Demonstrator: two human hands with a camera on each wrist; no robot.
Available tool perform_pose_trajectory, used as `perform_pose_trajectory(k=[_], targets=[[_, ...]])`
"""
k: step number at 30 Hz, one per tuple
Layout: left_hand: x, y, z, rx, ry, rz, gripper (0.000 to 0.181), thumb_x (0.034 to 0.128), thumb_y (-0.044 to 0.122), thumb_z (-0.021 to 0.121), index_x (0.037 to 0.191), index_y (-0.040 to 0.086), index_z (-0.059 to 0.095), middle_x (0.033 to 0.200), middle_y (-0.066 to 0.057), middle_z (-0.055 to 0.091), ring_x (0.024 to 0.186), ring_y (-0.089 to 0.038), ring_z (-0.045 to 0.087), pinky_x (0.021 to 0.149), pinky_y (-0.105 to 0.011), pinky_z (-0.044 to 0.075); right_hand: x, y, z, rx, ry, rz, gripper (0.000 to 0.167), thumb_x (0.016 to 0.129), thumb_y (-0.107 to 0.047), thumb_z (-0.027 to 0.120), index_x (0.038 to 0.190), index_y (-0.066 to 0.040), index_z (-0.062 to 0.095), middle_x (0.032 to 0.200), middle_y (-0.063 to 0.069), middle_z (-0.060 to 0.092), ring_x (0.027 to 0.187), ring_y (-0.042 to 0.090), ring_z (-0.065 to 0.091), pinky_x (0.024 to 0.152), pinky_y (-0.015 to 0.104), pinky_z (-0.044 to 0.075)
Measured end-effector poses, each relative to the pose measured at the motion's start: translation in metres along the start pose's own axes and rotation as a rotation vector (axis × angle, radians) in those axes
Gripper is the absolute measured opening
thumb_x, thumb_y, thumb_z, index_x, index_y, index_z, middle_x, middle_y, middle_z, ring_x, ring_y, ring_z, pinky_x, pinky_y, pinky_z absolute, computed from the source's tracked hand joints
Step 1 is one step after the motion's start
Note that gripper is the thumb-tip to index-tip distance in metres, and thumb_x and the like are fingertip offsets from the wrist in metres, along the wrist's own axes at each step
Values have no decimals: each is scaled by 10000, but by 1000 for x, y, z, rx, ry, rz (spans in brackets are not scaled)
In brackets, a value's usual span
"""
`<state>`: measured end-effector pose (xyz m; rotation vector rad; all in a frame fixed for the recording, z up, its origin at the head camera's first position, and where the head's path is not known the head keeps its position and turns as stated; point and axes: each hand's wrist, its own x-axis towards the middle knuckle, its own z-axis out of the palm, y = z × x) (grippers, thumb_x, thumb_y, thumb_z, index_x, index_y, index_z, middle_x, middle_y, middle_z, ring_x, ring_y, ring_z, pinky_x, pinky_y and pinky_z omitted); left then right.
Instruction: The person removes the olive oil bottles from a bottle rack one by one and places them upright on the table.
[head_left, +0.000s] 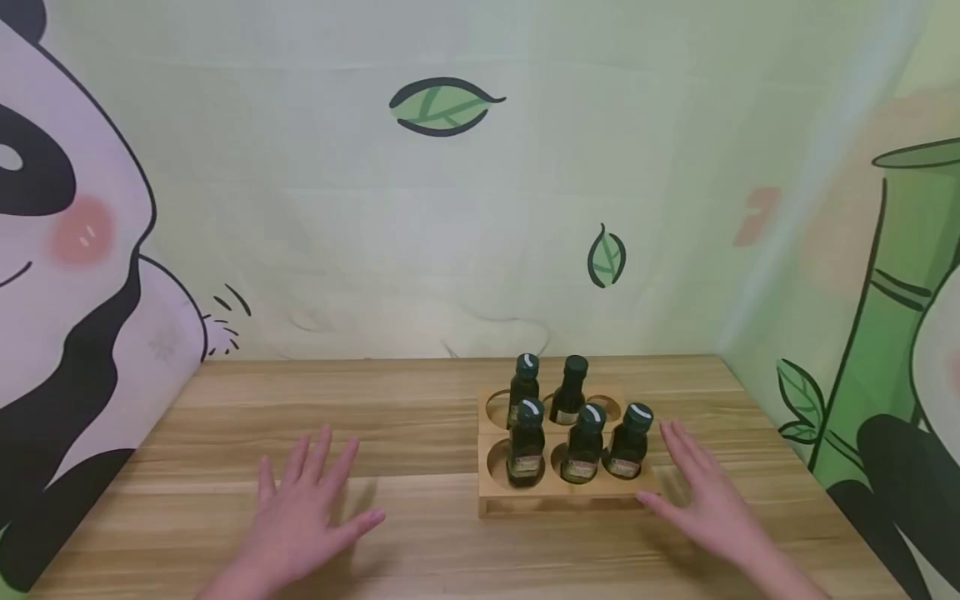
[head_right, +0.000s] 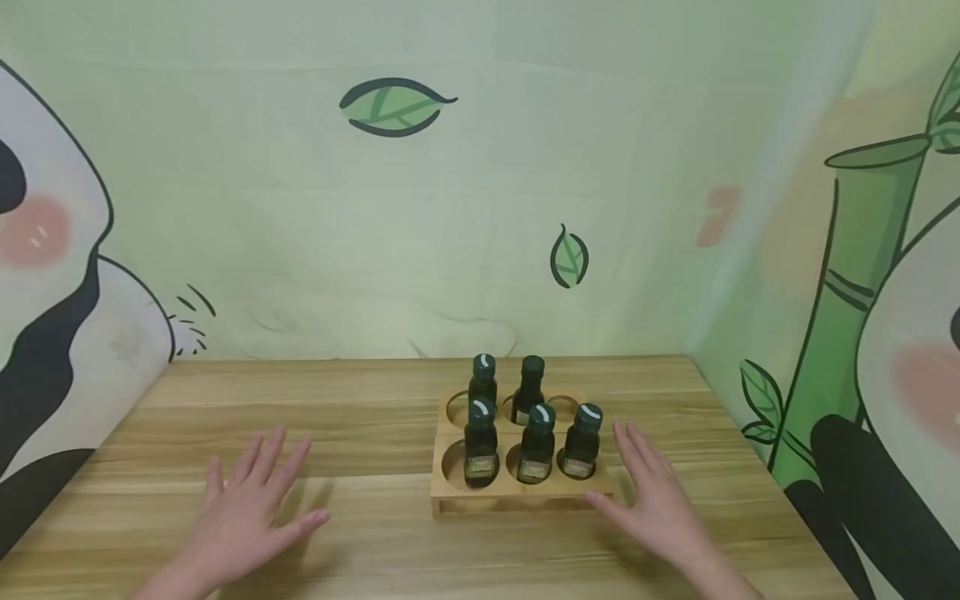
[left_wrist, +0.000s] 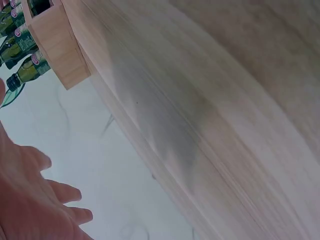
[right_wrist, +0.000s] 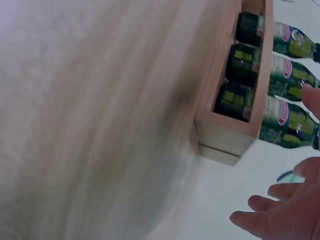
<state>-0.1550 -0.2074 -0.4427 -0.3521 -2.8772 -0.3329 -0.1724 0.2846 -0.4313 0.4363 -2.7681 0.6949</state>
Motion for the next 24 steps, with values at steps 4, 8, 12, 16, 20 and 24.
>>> perform_pose_trajectory(k=[4, 8, 12, 16, 20, 24], targets=[[2, 5, -1, -23, 47, 24, 951, 846, 717, 584, 1542, 114, 347, 1591, -232, 216, 1438, -492, 152, 1051, -767, -27, -2, -3, 3, 14, 8, 23, 995, 848, -421, 769, 1581, -81, 190, 1559, 289, 243, 1336, 567, 305, 988, 753, 286], [4, 11, -2, -53, 110, 61, 944, 845, 686, 616, 1531, 89, 360, 1557, -239, 301, 1416, -488, 226, 1053, -772, 97, -3, -3, 7, 38, 20, 32, 975, 849, -413, 772, 1571, -62, 220, 1538, 299, 283, 1319, 563, 331, 976, 746, 311], [8, 17, 0, -94, 155, 98, 941, 848, 658, 637, 1531, 78, 349, 1537, -242, 337, 1403, -465, 276, 1077, -721, 177, -4, -4, 11, 51, 29, 33, 940, 850, -400, 774, 1555, -43, 265, 1526, 291, 317, 1302, 556, 364, 970, 736, 331], [12, 24, 2, -160, 186, 122, 938, 848, 622, 667, 1524, 52, 356, 1530, -246, 346, 1398, -445, 301, 1096, -674, 216, -4, -3, 15, 62, 17, 59, 902, 860, -397, 765, 1534, -16, 304, 1506, 294, 349, 1273, 542, 412, 942, 667, 427], [16, 33, 4, -212, 202, 126, 924, 845, 589, 693, 1516, 42, 369, 1527, -235, 357, 1390, -436, 323, 1093, -658, 251, -4, -2, 18, 94, 8, 88, 869, 871, -387, 759, 1521, -2, 328, 1470, 315, 387, 1185, 501, 525, 849, 552, 541], [19, 40, 6, -238, 214, 132, 911, 847, 585, 694, 1508, 39, 383, 1526, -220, 369, 1378, -438, 348, 1081, -650, 286, -5, -1, 21, 122, 23, 91, 835, 868, -349, 769, 1507, -2, 360, 1433, 323, 430, 1078, 456, 615, 819, 529, 558]])
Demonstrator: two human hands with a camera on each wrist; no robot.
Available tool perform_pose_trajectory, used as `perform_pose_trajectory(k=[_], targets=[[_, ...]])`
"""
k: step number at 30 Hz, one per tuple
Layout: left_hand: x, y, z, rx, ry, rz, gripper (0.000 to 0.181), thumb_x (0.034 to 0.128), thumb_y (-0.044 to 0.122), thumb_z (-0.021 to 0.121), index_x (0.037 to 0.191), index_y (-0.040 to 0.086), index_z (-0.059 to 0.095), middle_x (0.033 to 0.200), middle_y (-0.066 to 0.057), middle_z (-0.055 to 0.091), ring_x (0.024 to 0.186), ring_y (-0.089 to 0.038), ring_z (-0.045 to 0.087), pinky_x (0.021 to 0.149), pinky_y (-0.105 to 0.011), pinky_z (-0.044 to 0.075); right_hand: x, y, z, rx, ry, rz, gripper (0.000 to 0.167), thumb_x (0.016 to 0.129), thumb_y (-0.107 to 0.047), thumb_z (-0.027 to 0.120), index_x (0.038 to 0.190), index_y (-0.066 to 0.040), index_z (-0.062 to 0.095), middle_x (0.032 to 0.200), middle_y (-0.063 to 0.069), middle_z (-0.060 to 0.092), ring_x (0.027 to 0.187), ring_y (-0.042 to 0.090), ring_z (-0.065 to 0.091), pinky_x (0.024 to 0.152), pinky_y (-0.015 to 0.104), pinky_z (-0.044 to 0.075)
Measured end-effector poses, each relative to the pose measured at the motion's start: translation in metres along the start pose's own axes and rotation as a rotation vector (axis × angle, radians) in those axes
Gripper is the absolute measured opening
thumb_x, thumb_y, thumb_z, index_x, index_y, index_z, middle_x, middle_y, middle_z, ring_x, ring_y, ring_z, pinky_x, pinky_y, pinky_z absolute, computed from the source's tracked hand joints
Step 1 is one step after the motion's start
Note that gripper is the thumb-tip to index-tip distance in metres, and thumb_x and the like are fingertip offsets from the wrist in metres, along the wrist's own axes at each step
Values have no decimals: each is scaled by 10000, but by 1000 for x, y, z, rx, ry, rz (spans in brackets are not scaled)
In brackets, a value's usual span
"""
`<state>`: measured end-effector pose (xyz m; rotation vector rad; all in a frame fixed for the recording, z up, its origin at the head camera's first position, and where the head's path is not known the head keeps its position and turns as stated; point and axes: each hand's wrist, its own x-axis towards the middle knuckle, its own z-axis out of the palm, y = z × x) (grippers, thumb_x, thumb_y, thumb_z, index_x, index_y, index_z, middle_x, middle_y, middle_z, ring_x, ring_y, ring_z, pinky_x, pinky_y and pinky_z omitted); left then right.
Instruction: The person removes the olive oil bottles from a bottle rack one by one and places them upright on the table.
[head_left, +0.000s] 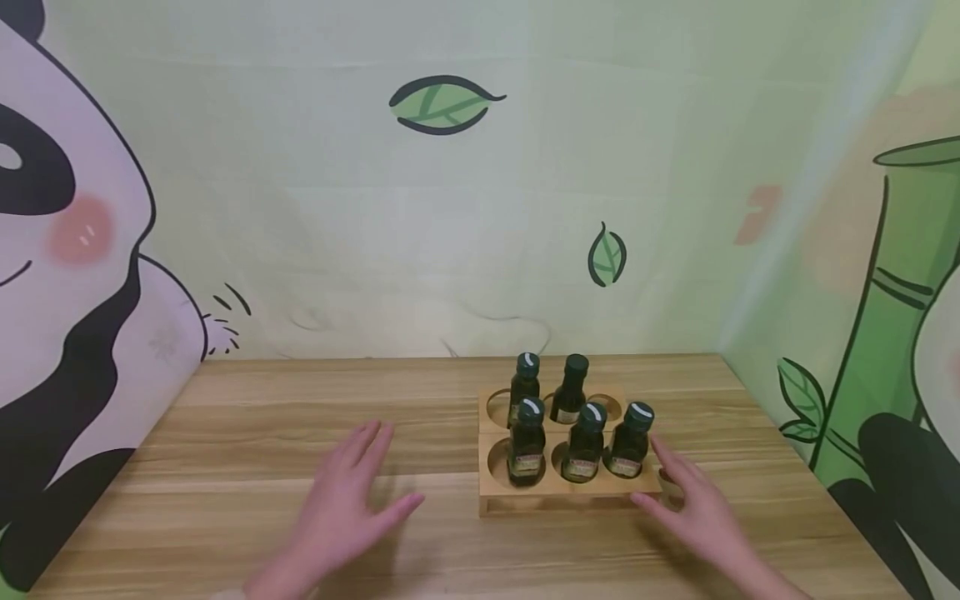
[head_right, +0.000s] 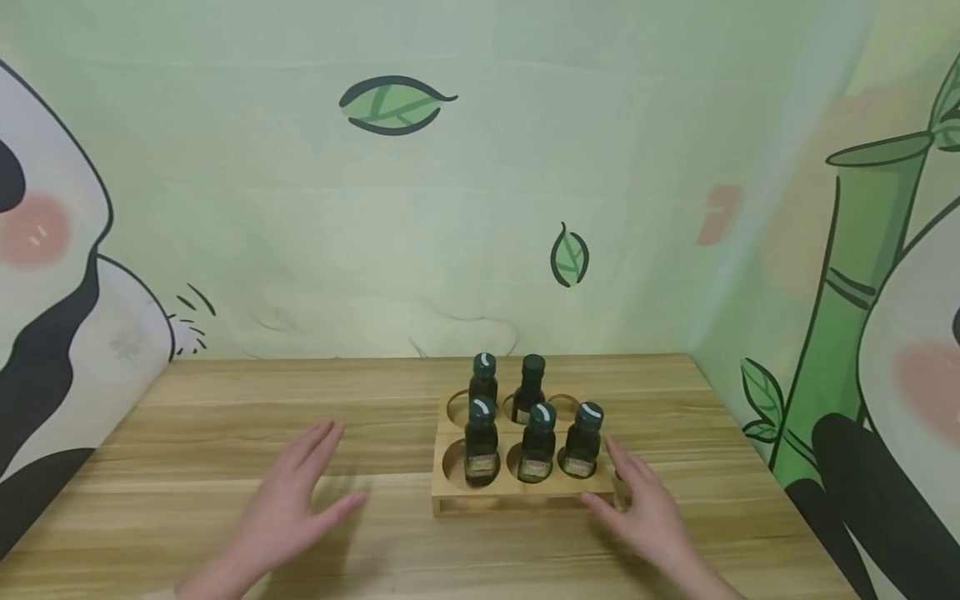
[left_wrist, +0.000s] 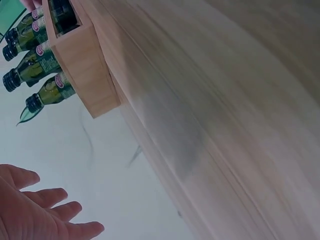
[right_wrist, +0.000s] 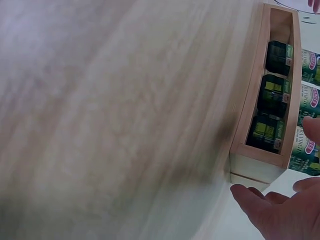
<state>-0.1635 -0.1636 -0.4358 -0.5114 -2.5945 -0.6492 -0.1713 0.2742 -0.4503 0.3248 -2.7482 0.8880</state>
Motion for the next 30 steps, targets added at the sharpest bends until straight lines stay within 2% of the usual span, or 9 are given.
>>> perform_pose_trajectory(k=[5, 13, 19, 23, 30], targets=[[5, 5, 8, -27, 22, 24, 898, 847, 578, 695, 1494, 27, 403, 1511, -214, 399, 1353, -445, 389, 1061, -645, 327, -1, 1, 3, 14, 16, 5, 789, 862, -307, 781, 1482, 4, 406, 1373, 323, 493, 1054, 426, 636, 852, 559, 535], [14, 17, 20, -79, 8, 4, 927, 834, 575, 711, 1511, 38, 376, 1528, -196, 379, 1362, -434, 380, 1073, -640, 311, 0, 2, 9, 57, 71, -68, 668, 835, -153, 807, 1381, 82, 503, 1311, 321, 541, 1038, 436, 633, 767, 427, 585], [20, 26, 27, -113, 11, -3, 912, 835, 556, 716, 1507, 37, 384, 1517, -205, 391, 1347, -449, 394, 1061, -644, 324, 0, 1, 12, 32, 110, -106, 597, 825, -119, 806, 1299, 136, 551, 1285, 341, 555, 1119, 483, 585, 848, 526, 537], [25, 31, 33, -148, 1, -14, 903, 839, 519, 729, 1502, 13, 380, 1510, -218, 396, 1345, -457, 395, 1061, -641, 323, -1, 0, 12, 22, 103, -86, 577, 841, -139, 795, 1290, 138, 560, 1283, 343, 557, 1144, 495, 565, 890, 573, 503], [33, 40, 42, -195, -29, -50, 877, 861, 523, 702, 1503, 18, 380, 1506, -209, 406, 1342, -451, 400, 1047, -644, 340, 0, 0, 13, 46, 79, -45, 545, 863, -136, 778, 1299, 116, 570, 1295, 322, 563, 1160, 475, 566, 869, 525, 532]])
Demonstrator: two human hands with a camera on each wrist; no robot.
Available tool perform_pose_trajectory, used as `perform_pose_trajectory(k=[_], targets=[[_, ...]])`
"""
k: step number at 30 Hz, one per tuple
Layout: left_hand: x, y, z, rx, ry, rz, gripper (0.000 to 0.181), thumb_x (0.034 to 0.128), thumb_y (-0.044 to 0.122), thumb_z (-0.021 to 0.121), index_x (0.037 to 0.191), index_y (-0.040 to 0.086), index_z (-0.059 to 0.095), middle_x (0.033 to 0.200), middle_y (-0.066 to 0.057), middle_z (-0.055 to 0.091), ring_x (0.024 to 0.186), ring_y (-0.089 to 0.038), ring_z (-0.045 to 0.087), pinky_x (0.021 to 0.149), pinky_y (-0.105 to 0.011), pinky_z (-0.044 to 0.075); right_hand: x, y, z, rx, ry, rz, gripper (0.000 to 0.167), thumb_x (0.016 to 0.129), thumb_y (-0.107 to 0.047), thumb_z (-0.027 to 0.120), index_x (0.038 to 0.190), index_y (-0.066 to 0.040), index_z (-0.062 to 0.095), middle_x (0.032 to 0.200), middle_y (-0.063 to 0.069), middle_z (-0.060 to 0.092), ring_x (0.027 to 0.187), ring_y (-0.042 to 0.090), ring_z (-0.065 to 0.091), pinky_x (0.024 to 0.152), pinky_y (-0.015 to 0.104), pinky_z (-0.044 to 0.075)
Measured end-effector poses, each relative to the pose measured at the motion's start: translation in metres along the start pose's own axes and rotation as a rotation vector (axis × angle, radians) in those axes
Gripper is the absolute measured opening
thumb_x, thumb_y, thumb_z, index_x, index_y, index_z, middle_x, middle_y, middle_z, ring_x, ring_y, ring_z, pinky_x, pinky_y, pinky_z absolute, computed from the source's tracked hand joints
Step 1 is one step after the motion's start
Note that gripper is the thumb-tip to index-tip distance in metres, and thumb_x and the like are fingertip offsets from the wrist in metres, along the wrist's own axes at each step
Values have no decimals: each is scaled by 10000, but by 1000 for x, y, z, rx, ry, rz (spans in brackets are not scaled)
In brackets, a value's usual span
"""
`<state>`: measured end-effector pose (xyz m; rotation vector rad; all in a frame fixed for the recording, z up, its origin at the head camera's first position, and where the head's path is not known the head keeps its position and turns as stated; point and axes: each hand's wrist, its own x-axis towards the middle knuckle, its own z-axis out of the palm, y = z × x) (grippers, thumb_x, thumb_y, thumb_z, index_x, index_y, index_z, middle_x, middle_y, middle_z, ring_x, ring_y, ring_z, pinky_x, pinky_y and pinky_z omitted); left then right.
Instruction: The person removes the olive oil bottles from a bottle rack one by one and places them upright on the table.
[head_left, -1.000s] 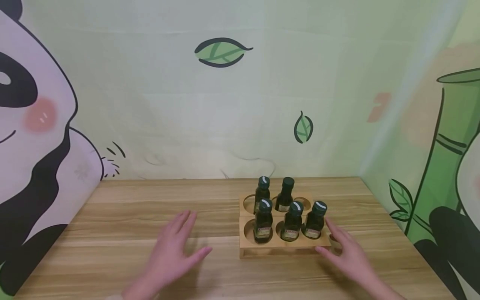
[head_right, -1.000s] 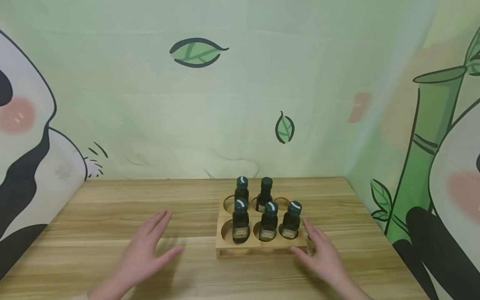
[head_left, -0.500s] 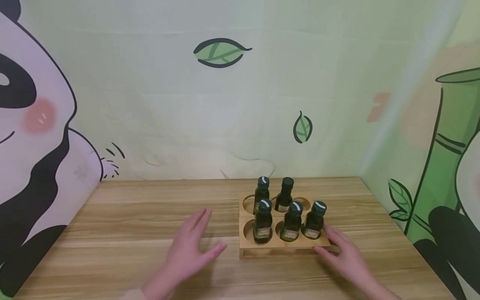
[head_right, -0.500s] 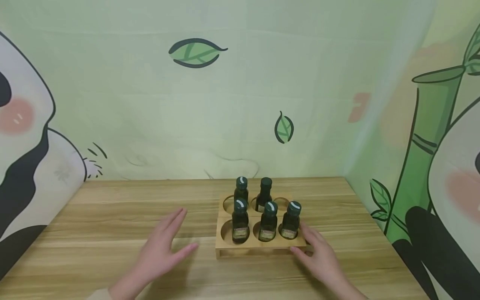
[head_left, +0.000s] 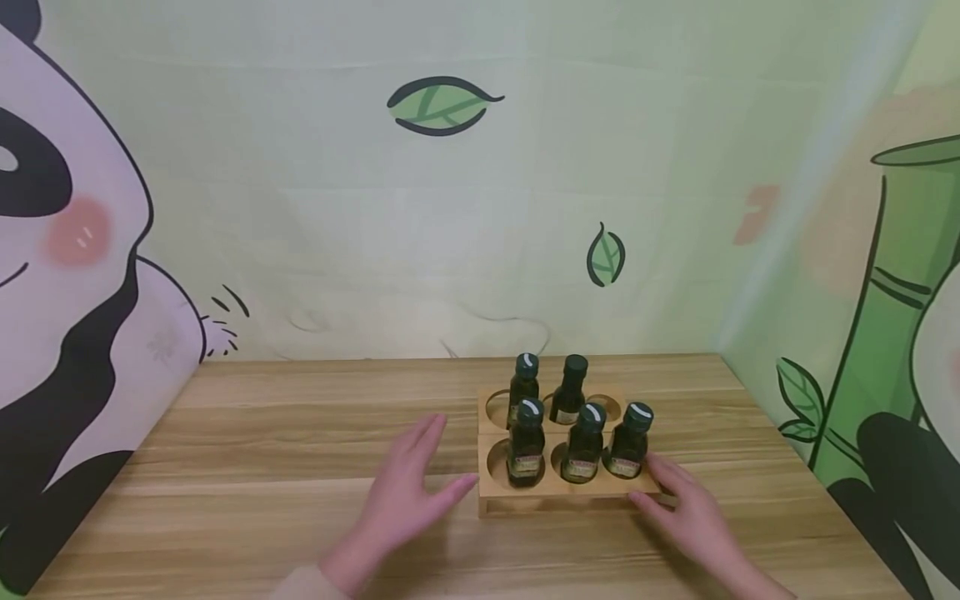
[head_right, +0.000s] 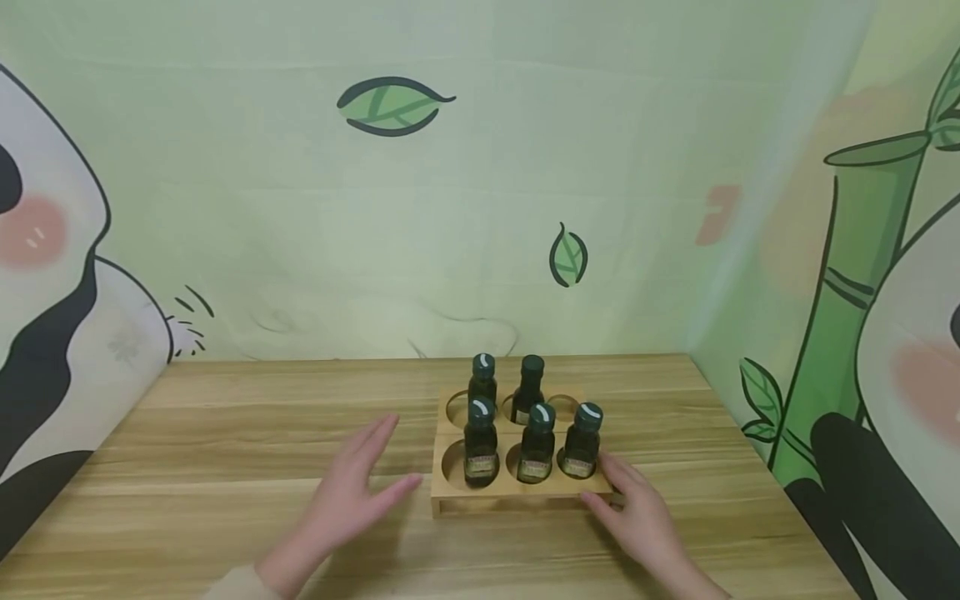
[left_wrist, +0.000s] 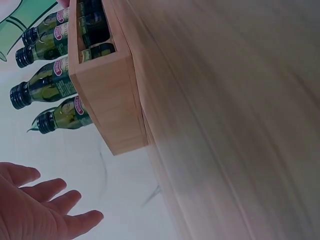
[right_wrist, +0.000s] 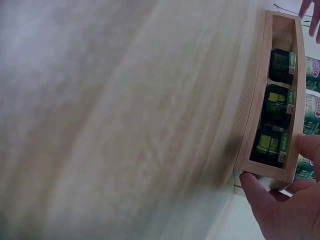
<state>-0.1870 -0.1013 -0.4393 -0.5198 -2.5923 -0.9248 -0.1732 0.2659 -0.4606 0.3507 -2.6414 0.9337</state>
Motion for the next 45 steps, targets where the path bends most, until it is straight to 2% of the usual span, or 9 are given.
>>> perform_pose_trajectory(k=[5, 10, 21, 28, 35, 40, 45], targets=[[6, 6, 7, -36, -2, 4, 855, 862, 523, 696, 1490, 21, 406, 1487, -198, 439, 1335, -449, 412, 1055, -638, 335, 1, 0, 1, 22, -21, 33, 549, 882, -153, 764, 1321, 105, 558, 1314, 313, 554, 1179, 467, 556, 845, 478, 554], [12, 13, 14, -58, -2, 9, 831, 861, 514, 704, 1479, 32, 427, 1478, -180, 457, 1333, -425, 425, 1061, -618, 344, 1, -1, 1, 15, -17, 32, 549, 882, -157, 764, 1317, 107, 560, 1312, 310, 558, 1177, 464, 559, 866, 502, 540], [27, 28, 23, -148, 49, 38, 815, 831, 510, 744, 1466, 83, 463, 1425, -139, 527, 1296, -374, 476, 1057, -580, 375, 2, -2, 0, 9, -14, 36, 532, 881, -158, 765, 1302, 105, 574, 1301, 304, 571, 1158, 455, 576, 883, 526, 526], [37, 36, 29, -168, 79, 65, 812, 806, 448, 793, 1446, 56, 484, 1389, -139, 559, 1276, -357, 495, 1054, -551, 392, 2, -2, 1, 21, 4, 18, 512, 865, -140, 778, 1278, 101, 596, 1275, 293, 593, 1129, 438, 598, 854, 503, 544], [44, 41, 38, -226, 60, 44, 792, 807, 448, 801, 1439, 79, 499, 1397, -108, 557, 1289, -344, 484, 1050, -540, 401, 3, -2, 2, 3, 15, 12, 517, 856, -151, 788, 1268, 101, 606, 1256, 283, 609, 1115, 422, 610, 859, 517, 539], [48, 44, 40, -262, 27, 18, 811, 810, 430, 805, 1472, 111, 461, 1382, -63, 569, 1277, -277, 500, 1057, -507, 403, 3, -1, 2, 7, 8, 25, 519, 859, -154, 785, 1271, 102, 603, 1259, 281, 608, 1114, 421, 610, 857, 512, 542], [52, 47, 41, -301, 15, 37, 766, 824, 367, 810, 1464, 121, 468, 1316, -40, 616, 1234, -229, 542, 1033, -482, 435, 2, -1, 1, 8, 6, 34, 522, 860, -158, 785, 1273, 103, 600, 1262, 289, 602, 1118, 427, 605, 862, 515, 538]])
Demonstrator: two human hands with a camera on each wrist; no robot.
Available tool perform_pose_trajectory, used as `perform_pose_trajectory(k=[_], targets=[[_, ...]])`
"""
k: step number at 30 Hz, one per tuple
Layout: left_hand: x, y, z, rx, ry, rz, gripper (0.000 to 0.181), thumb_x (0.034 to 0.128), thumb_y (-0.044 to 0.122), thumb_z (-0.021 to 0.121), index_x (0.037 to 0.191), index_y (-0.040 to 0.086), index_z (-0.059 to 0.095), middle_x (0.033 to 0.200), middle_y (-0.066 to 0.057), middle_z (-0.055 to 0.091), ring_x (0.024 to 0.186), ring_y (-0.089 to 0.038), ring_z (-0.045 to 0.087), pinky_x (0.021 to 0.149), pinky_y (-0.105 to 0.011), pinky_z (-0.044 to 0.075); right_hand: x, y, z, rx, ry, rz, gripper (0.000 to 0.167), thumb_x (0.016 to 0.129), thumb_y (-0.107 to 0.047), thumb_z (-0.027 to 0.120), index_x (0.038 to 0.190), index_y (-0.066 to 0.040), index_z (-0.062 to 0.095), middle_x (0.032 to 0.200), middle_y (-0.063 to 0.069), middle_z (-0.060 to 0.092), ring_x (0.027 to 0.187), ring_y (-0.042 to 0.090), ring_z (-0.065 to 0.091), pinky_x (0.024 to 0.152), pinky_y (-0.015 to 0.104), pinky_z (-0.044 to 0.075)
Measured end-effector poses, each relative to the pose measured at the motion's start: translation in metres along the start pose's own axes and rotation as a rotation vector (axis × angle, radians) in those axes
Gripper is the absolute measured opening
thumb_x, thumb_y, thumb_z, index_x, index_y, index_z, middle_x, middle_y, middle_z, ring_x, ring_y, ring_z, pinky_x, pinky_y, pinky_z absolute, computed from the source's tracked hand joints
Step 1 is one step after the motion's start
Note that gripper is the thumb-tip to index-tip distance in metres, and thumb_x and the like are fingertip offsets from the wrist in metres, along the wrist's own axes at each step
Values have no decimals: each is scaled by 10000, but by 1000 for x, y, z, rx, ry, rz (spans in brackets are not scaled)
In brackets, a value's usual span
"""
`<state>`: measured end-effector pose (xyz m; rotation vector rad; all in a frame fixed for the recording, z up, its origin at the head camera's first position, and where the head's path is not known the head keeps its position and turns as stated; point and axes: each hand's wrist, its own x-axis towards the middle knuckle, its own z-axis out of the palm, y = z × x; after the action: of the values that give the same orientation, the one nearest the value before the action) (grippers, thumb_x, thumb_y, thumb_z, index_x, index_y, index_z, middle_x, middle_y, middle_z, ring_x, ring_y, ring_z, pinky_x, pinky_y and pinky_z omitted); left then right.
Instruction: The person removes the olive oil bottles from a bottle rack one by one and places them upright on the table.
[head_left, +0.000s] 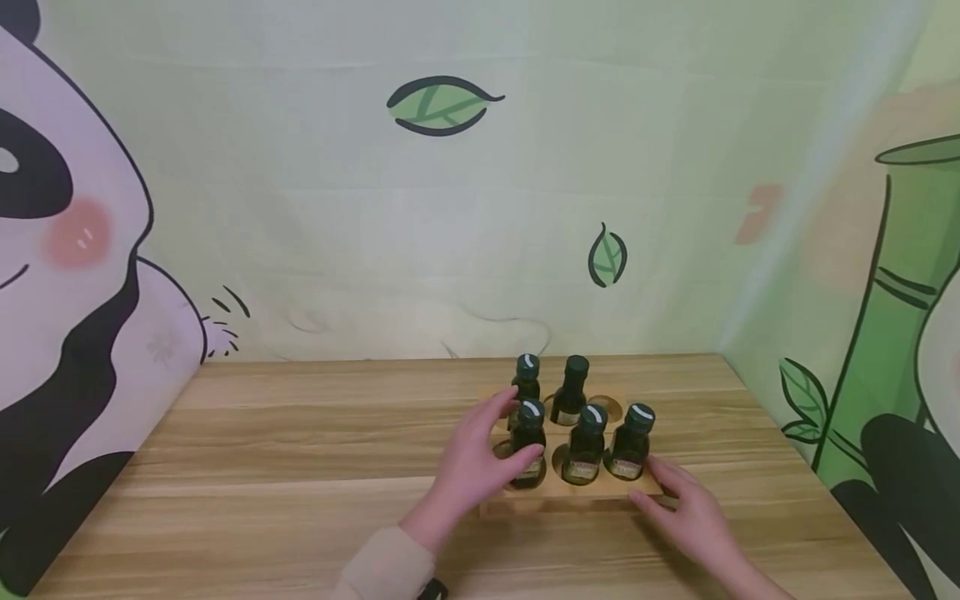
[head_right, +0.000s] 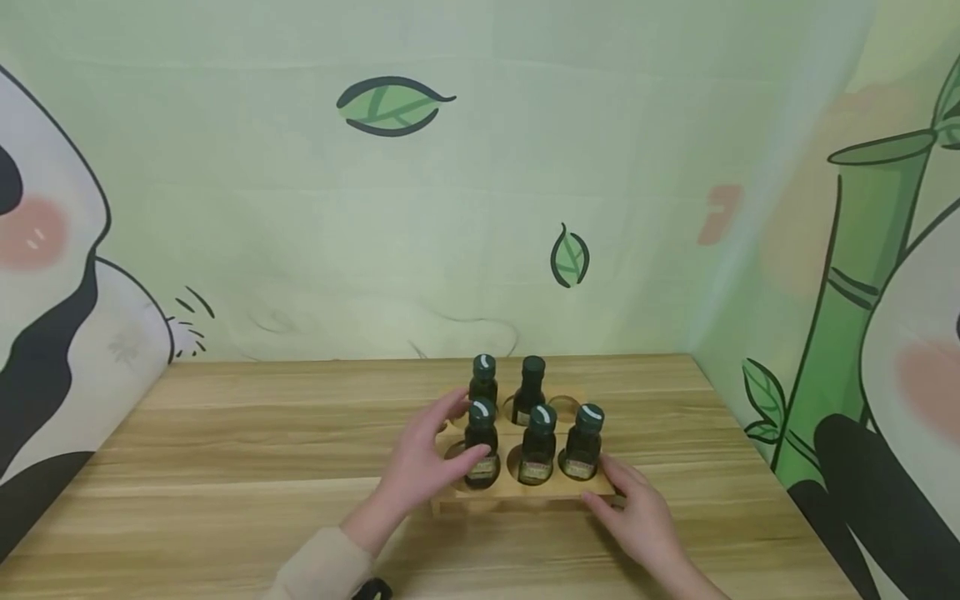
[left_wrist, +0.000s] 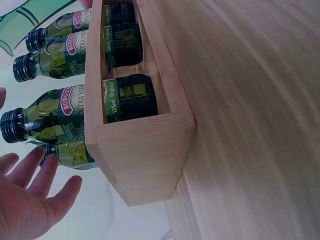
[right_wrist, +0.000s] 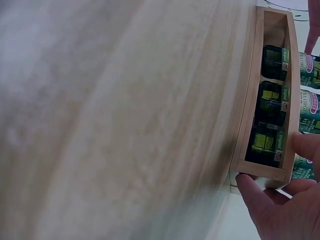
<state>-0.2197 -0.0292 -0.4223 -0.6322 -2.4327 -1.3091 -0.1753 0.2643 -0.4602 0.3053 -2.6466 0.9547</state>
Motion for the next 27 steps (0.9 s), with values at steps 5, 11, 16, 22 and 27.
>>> perform_pose_trajectory(k=[5, 11, 16, 22, 27], targets=[[5, 3, 3, -63, 2, 23, 705, 826, 255, 821, 1434, 105, 498, 1254, -54, 646, 1163, -238, 594, 963, -464, 498, -1, 0, -1, -10, 4, 4, 530, 855, -160, 787, 1269, 112, 598, 1260, 301, 598, 1112, 437, 605, 874, 529, 528], [8, 3, 8, -185, 3, -20, 588, 839, 162, 810, 1368, 105, 560, 1176, -44, 663, 1088, -219, 623, 895, -485, 541, -1, 0, -1, 0, 0, 6, 532, 857, -149, 784, 1274, 119, 589, 1264, 306, 593, 1111, 439, 605, 869, 521, 533], [10, 3, 10, -248, 22, -62, 486, 851, 119, 794, 1302, 104, 614, 1124, -31, 674, 1043, -214, 633, 877, -486, 548, -1, -1, -2, 12, -6, 17, 533, 860, -139, 780, 1278, 125, 581, 1269, 311, 587, 1120, 444, 599, 864, 512, 537], [11, 3, 12, -290, 59, -74, 393, 865, 91, 776, 1238, 89, 653, 1099, -52, 685, 1011, -232, 647, 829, -460, 571, -1, -2, -1, 8, -12, 22, 533, 860, -147, 780, 1277, 122, 585, 1268, 308, 589, 1114, 437, 603, 860, 506, 540], [11, 6, 12, -299, 80, -90, 363, 853, 74, 783, 1199, 93, 674, 1089, -53, 687, 1003, -228, 650, 818, -412, 578, 0, -1, 0, 11, -4, 15, 523, 854, -133, 785, 1271, 118, 593, 1255, 298, 601, 1103, 425, 611, 844, 492, 550]])
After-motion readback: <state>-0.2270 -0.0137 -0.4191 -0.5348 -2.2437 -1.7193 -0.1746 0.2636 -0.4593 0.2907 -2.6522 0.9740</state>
